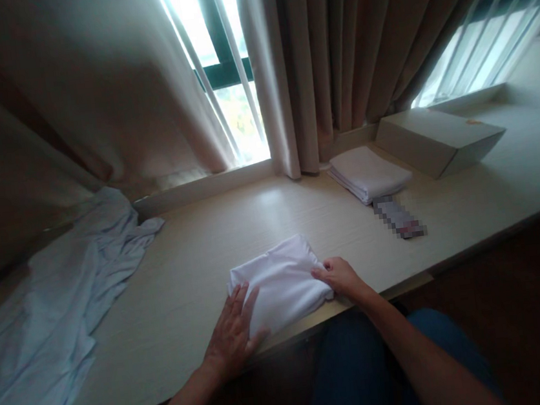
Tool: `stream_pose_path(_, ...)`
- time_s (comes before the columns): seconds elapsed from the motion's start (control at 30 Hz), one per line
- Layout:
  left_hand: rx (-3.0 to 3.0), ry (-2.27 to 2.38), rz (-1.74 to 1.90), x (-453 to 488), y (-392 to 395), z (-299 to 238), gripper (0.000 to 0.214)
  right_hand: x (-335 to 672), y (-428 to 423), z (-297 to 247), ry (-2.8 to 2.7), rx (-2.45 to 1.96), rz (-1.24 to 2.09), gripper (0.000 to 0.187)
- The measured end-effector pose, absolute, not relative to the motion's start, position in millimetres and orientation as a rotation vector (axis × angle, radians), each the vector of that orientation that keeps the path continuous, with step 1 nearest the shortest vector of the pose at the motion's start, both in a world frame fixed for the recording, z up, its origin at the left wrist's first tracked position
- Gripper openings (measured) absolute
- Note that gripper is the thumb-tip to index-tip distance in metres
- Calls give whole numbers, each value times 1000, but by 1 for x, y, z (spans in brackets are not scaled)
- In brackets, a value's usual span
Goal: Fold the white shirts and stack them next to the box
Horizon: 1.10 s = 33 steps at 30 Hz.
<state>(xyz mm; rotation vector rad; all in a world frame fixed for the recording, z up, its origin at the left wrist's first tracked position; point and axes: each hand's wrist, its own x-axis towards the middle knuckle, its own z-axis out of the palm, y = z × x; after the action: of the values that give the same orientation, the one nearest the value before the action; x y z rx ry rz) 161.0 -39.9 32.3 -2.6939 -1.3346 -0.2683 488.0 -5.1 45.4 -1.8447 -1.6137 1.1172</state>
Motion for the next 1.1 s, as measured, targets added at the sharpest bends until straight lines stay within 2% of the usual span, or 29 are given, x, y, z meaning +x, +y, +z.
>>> stream_pose_path(0.3, -2708, -1349, -227, 158, -40, 31, 84, 482, 32, 47, -1617, -1956, 969, 63)
stream_pose_path(0.47, -2704, -1360, -236, 158, -41, 31, 84, 470, 63, 48, -1697, -2018, 866, 56)
stream_pose_path(0.67, -2716, -1355, -226, 159, -42, 32, 84, 465, 62, 44, -1779, -2101, 697, 43)
stream_pose_path(0.77, -2712, -1352, -251, 158, -42, 32, 84, 464, 62, 47, -1802, -2118, 691, 49)
stream_pose_path(0.93, -2720, -1358, -261, 158, -42, 32, 83, 459, 79, 62, -1788, -2193, 755, 71)
stream_pose_path(1.1, -2719, -1352, -307, 157, -42, 31, 82, 455, 98, 70, -1738, -2241, 752, 54)
